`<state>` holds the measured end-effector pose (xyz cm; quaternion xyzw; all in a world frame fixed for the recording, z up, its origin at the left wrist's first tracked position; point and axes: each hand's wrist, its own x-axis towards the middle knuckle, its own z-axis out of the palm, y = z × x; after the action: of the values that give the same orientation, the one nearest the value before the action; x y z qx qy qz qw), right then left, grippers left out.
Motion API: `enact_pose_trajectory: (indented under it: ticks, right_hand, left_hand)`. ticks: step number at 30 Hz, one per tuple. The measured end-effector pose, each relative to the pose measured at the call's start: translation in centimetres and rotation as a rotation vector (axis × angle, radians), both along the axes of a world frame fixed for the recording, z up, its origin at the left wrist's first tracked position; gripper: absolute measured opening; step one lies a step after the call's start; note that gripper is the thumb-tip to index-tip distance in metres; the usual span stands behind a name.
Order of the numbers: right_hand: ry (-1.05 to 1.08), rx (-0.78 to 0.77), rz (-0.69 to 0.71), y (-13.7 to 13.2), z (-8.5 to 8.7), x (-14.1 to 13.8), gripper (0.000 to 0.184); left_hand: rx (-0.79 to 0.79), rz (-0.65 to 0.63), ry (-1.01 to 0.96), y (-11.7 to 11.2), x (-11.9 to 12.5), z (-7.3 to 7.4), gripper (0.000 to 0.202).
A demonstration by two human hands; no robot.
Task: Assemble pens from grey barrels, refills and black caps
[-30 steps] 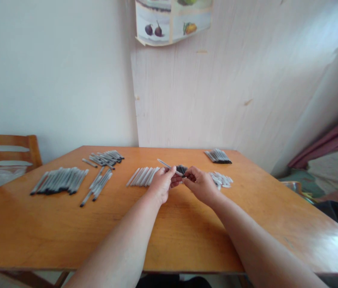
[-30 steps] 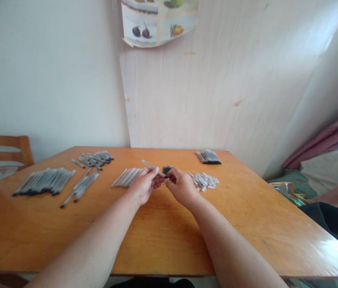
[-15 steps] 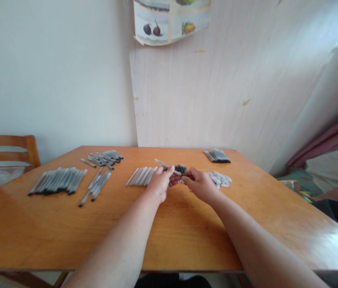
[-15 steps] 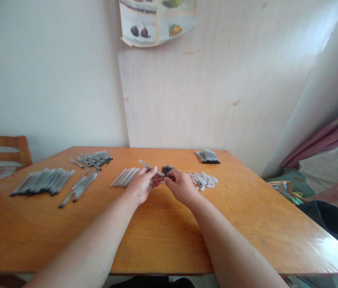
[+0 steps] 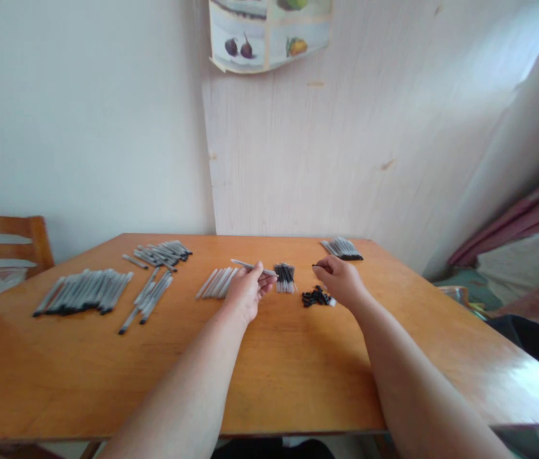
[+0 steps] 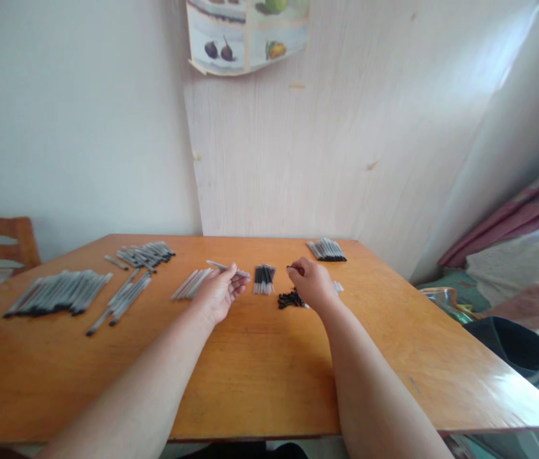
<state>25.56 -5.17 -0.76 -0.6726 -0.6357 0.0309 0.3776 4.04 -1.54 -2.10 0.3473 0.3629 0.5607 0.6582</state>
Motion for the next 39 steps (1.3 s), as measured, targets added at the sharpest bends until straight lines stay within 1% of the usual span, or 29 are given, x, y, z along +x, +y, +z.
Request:
enact_pose_trajectory:
  ticks: [2,4,7,9,12,17,23,26,29,31,32,34,36,38,39]
  right_hand:
    - [-0.020,-0.041,-0.149,0.7,-0.3,2.2,0.028]
    - [-0.064,-0.110,-0.226,1.2,-0.8,4.1,0.026]
    - [-0.083,-0.268,-0.259,1.5,-1.5,5.7,0.025]
    - [-0.080,-0.323,-0.262,1.5,-1.8,6.0,0.026]
    - [-0.075,-0.332,-0.222,1.3,-1.8,5.7,0.025]
    - [-0.064,-0.366,0.022,1.0,-1.4,4.7,0.019]
    - [-0.166,-0.455,0.061,0.9,-1.6,4.7,0.016]
    - [-0.195,-0.448,0.076,0.9,-1.5,4.7,0.018]
    - [-0.162,-0.345,0.007,0.7,-1.0,3.7,0.023]
    - [-0.105,-0.226,-0.032,0.3,-0.6,2.1,0.023]
    - [-0.087,-0.166,-0.013,0.0,-0.4,1.1,0.022]
    - [-0.049,-0.092,0.075,-0.6,-0.2,-1.0,0.024]
    - [0.004,-0.060,0.200,-1.1,-0.2,-3.0,0.028]
    - [0.080,-0.082,0.302,-1.5,-0.5,-4.4,0.034]
    - [0.102,-0.089,0.321,-1.6,-0.6,-4.8,0.035]
  left_hand:
    - [-0.010,0.020,0.000,0.0,-0.1,0.0,0.017]
    - [-0.010,0.038,0.005,0.0,-0.1,0.1,0.017]
    - [-0.006,0.051,0.012,-0.1,-0.2,0.3,0.016]
    - [-0.005,0.058,0.014,-0.1,-0.2,0.5,0.016]
    - [-0.008,0.070,0.016,-0.1,-0.3,0.6,0.014]
    - [-0.005,0.076,0.033,0.0,-0.4,0.5,0.014]
    - [0.013,0.060,0.070,-0.1,-0.3,0.5,0.015]
    - [0.021,0.038,0.075,-0.1,-0.3,0.5,0.015]
    - [0.025,0.009,0.081,-0.2,-0.3,0.4,0.015]
    - [0.029,-0.016,0.088,-0.3,-0.2,0.4,0.015]
    - [0.032,-0.029,0.092,-0.3,-0.2,0.4,0.015]
    - [0.043,-0.052,0.097,-0.5,0.0,0.4,0.016]
    - [0.053,-0.071,0.101,-0.7,0.1,0.4,0.017]
    - [0.061,-0.087,0.107,-0.8,0.2,0.5,0.017]
    - [0.065,-0.095,0.108,-0.9,0.2,0.5,0.017]
